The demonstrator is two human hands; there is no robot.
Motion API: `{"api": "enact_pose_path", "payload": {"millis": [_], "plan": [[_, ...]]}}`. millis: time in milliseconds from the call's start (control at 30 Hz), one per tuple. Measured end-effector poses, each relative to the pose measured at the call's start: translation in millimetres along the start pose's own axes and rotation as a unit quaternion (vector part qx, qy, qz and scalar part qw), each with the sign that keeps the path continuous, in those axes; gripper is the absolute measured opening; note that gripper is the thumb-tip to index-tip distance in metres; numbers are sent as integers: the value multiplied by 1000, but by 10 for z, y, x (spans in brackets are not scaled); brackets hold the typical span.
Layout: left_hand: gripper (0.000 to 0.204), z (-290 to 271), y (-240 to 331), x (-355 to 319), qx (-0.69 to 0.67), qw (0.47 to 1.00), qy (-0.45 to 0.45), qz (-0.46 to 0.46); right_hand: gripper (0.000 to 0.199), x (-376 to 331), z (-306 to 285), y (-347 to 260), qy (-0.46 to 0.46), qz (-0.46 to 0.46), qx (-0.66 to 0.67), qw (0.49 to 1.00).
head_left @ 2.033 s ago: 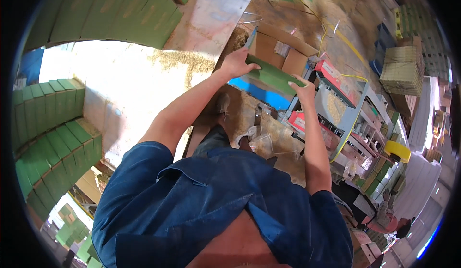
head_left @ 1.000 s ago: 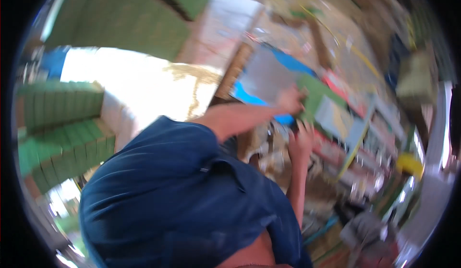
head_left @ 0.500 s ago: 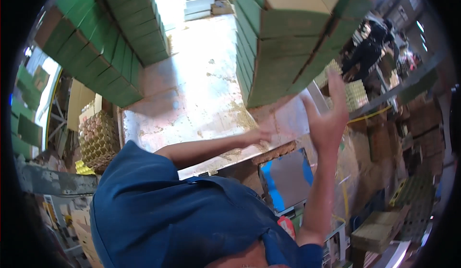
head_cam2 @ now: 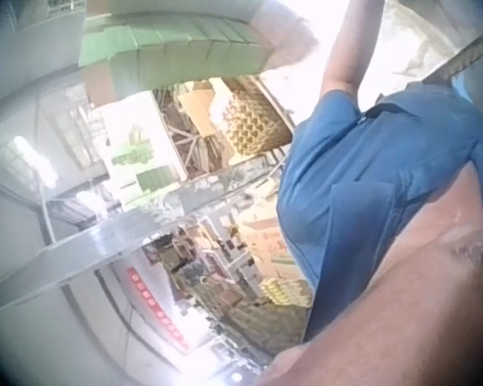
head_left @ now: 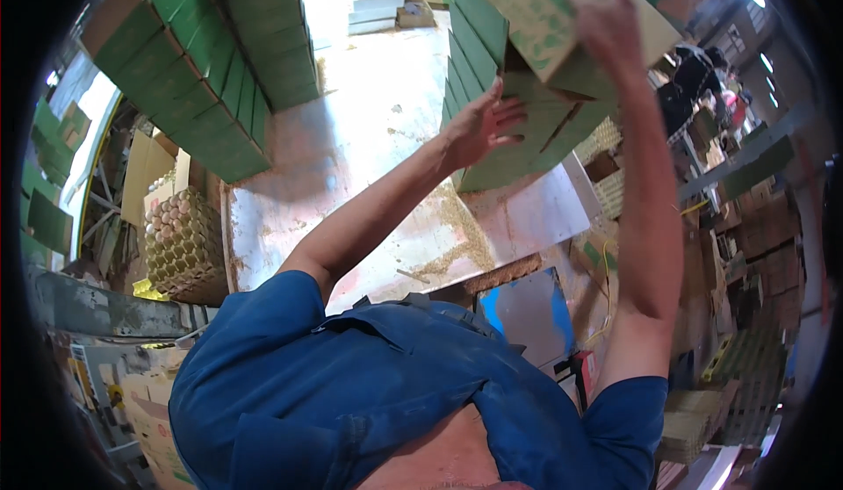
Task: The person pulls flat cardboard sheets from a stack, folds them into box shapes, and places them onto a workspace.
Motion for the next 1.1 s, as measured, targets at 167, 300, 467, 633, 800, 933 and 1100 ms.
{"api": "enact_pose_path", "payload": {"millis": [167,300,467,633,800,933,1100], "plan": [[90,780,-3,-160,-110,973,-204,-4,33,-1033,-1772,236,54,-343,-229,909],[53,1060,-1044,-397,-303,900,-267,-163,30,-2691,-2362,368,195,118,32,973],[42,679,-2792,-732,-462,820,-5,-336,40,-4241,-1928,942,-24,457,19,889],[50,-123,-4093,-954,-124,894,131,-411,39,-5730,-1249,1708,-57,449,23,891],[75,-340,-3949,-975,454,873,-171,-52,31,-6951,-1069,1649,-119,334,-9,935],[46,-113,-4067,-575,552,776,-280,-119,32,-7192,-1054,1713,8,516,109,850],[42,-168,-4318,-416,679,674,-247,-153,38,-6922,-1396,1963,18,703,100,704]]}}
Point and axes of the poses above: each hand's wrist, its own x-axis towards the middle knuckle, its own z-axis out of the palm, y = z × x, the point moved 1 cm from there along x, towards the middle knuckle, and after that the axes turned 8 degrees about y, right-handed, at the moved point
